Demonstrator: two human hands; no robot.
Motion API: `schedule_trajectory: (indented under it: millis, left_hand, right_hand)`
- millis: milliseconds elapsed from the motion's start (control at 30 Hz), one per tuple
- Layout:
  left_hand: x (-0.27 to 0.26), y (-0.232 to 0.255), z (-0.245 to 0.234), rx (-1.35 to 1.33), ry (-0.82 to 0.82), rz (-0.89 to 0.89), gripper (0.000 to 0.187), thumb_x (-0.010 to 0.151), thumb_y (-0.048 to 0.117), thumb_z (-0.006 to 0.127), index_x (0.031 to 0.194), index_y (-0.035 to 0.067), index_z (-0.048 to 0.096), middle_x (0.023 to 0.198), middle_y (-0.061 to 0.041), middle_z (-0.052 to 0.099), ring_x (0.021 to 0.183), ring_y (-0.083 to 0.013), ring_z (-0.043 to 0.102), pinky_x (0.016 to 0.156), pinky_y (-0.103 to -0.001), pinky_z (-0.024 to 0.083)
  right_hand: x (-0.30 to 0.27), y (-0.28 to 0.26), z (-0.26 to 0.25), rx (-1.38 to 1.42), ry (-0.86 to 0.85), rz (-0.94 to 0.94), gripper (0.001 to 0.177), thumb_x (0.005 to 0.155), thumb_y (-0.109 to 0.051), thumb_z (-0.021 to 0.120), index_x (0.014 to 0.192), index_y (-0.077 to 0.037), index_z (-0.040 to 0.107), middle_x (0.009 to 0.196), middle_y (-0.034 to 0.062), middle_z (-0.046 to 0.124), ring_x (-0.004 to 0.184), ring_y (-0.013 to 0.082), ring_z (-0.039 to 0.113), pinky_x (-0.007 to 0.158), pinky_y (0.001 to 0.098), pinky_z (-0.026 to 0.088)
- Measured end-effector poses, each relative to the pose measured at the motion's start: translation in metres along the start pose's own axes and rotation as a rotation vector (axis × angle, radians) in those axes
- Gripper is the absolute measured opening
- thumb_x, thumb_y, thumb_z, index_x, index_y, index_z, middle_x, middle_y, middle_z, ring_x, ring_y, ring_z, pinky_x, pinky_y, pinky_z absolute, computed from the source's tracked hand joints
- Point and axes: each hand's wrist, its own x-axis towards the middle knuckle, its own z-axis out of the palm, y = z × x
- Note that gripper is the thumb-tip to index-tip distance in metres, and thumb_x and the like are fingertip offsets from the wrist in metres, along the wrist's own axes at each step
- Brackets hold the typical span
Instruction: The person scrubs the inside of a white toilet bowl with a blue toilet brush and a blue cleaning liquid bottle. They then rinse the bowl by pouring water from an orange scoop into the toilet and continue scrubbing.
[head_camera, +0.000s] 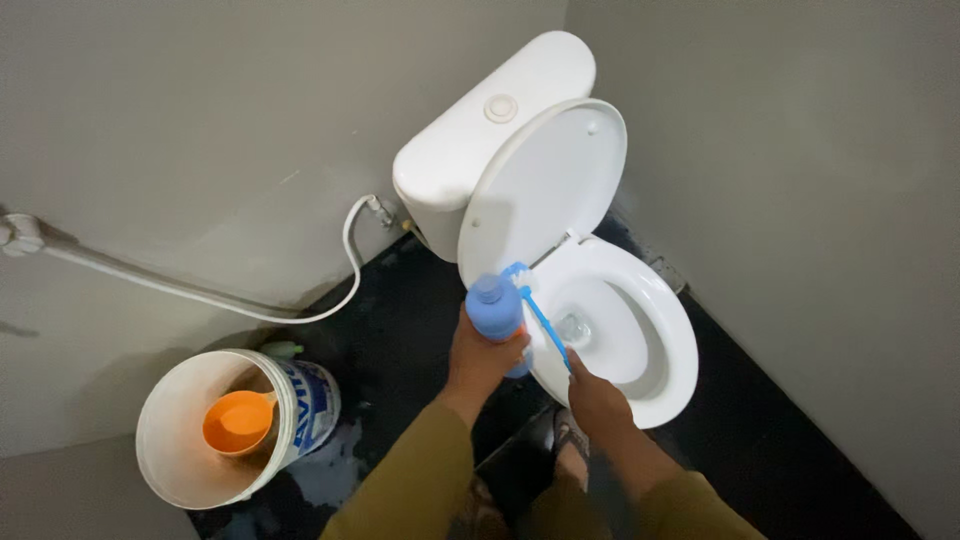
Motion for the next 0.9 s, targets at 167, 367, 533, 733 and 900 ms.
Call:
schedule_trajectory:
  millis: [167, 367, 533, 733, 900]
  left_hand:
    - [-0.014, -0.001, -0.013, 0.067, -0.014, 0.067, 0.080, 0.069, 0.013, 0.088, 0.138, 0.010, 0.049, 0.120, -0.010, 0.070, 0.107, -0.0232, 0.073, 0.084, -0.038, 0.062]
    - [-0.005, 0.003, -0.008, 0.093, -0.116, 0.049, 0.081, 0.068, 0.013, 0.090, 0.137, 0.009, 0.049, 0.123, -0.012, 0.071, 0.111, -0.0247, 0.072, 0.092, -0.039, 0.060]
    - [0.020, 0.014, 0.009, 0.121, -0.169, 0.091, 0.083, 0.068, 0.014, 0.090, 0.139, 0.010, 0.048, 0.126, -0.010, 0.068, 0.115, -0.0233, 0.068, 0.096, -0.040, 0.057]
    - [0.037, 0.035, 0.018, 0.132, -0.196, 0.081, 0.081, 0.069, 0.014, 0.090, 0.138, 0.010, 0.048, 0.123, -0.008, 0.069, 0.113, -0.0219, 0.070, 0.096, -0.037, 0.058]
    - [0.054, 0.035, 0.007, -0.040, -0.278, -0.042, 0.077, 0.068, 0.011, 0.087, 0.136, 0.008, 0.051, 0.113, -0.012, 0.071, 0.097, -0.0273, 0.071, 0.084, -0.041, 0.060]
  right_hand:
    - [-0.016, -0.008, -0.010, 0.107, 0.116, -0.021, 0.059, 0.102, -0.028, 0.047, 0.158, -0.032, 0.030, 0.089, 0.0221, 0.073, 0.082, 0.0412, 0.071, 0.079, 0.0539, 0.055]
    - [0.023, 0.005, -0.030, 0.057, 0.180, 0.050, 0.057, 0.104, -0.029, 0.044, 0.160, -0.030, 0.032, 0.096, 0.0231, 0.072, 0.089, 0.0412, 0.071, 0.085, 0.0522, 0.054]
    - [0.070, 0.026, -0.054, 0.185, 0.205, 0.188, 0.058, 0.103, -0.029, 0.037, 0.160, -0.024, 0.031, 0.112, 0.0270, 0.071, 0.104, 0.0451, 0.068, 0.096, 0.0550, 0.051]
    - [0.029, -0.009, -0.011, 0.108, 0.219, -0.012, 0.061, 0.100, -0.026, 0.048, 0.158, -0.015, 0.032, 0.091, 0.0234, 0.073, 0.082, 0.0400, 0.071, 0.077, 0.0534, 0.056]
    - [0.078, 0.014, -0.009, 0.388, 0.227, 0.285, 0.060, 0.101, -0.019, 0.044, 0.159, -0.015, 0.031, 0.090, 0.0241, 0.074, 0.079, 0.0393, 0.074, 0.077, 0.0515, 0.058]
